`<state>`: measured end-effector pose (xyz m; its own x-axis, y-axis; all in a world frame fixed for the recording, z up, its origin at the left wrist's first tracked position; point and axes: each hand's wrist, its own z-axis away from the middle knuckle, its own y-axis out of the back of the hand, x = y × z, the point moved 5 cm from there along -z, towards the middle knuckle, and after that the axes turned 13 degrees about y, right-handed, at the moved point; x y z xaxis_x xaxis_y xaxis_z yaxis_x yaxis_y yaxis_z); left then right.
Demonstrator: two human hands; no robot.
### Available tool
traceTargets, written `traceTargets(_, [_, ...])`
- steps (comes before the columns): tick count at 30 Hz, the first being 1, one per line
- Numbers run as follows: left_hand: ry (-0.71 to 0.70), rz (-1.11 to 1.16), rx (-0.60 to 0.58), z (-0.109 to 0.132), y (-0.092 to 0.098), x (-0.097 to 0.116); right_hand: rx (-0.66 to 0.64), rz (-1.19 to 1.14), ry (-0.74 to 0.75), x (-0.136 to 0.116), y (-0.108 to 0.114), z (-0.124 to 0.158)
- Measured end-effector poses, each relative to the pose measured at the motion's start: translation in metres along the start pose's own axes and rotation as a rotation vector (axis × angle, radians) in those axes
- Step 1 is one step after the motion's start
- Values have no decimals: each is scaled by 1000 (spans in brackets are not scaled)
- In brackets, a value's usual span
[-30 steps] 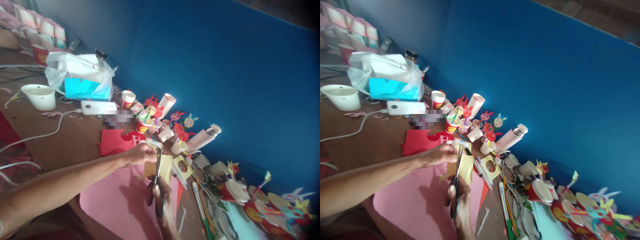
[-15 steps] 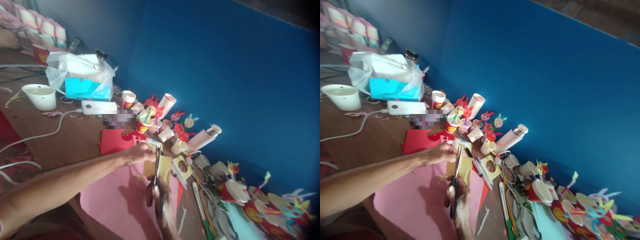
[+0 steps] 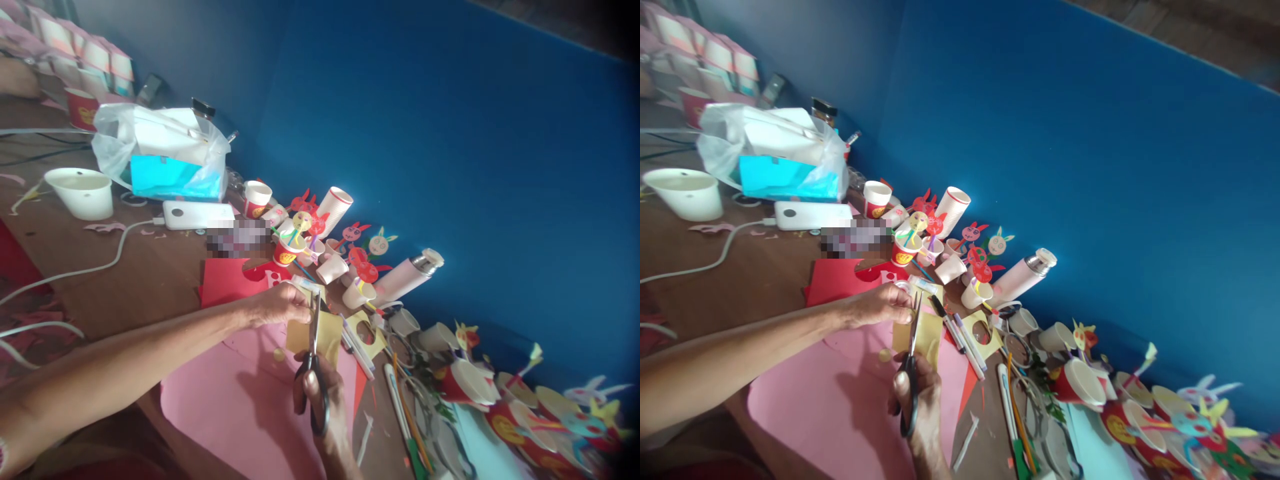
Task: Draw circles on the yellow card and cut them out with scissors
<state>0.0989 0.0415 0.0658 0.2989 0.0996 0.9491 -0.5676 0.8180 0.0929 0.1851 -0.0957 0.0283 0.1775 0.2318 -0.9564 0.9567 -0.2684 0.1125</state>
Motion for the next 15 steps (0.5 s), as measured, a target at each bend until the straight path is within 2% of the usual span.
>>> traceTargets(15, [0,-1,24,0,1,2,-71,-12,10,-3,0,-1])
